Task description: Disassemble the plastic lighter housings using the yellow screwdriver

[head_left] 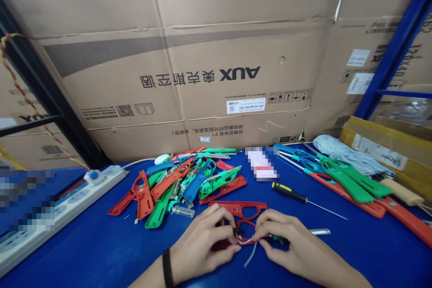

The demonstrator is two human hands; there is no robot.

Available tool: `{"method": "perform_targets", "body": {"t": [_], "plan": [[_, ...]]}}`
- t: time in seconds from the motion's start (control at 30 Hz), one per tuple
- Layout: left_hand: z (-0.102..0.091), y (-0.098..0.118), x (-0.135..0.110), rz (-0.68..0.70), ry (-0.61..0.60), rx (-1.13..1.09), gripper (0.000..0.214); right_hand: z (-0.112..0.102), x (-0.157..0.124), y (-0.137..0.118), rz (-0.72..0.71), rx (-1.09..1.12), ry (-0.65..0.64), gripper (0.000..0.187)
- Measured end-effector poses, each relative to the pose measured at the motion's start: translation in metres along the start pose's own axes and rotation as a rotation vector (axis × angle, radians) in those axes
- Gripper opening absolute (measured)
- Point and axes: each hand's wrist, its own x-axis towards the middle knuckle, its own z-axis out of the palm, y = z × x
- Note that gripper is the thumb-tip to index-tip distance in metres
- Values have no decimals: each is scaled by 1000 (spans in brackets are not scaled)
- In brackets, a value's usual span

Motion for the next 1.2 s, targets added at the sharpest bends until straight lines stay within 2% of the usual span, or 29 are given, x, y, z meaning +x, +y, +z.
{"method": "perform_targets", "body": {"t": [0.33,0.47,0.67,0.8,0.87,0.97,1.2], "plan": [[0,1,-1,-41,-9,14,6,-2,0,-3,26,-34,9,23],[0,1,-2,4,-10,53,15,-5,-2,-6,33,-67,-10,23],[3,-3,-4,34,26,74,16,-7,-14,2,60,-72,-62,28],[3,-4,-2,30,32,43,13,-12,-23,16,150,-108,7,29],[3,-4,-1,25,35,34,13,-15,-25,20,176,-138,39,21],[3,-4,-2,19,35,18,13,-16,-26,21,172,-151,48,13],[3,-5,-2,3,28,-2,17,-13,-23,19,157,-161,81,16]]}}
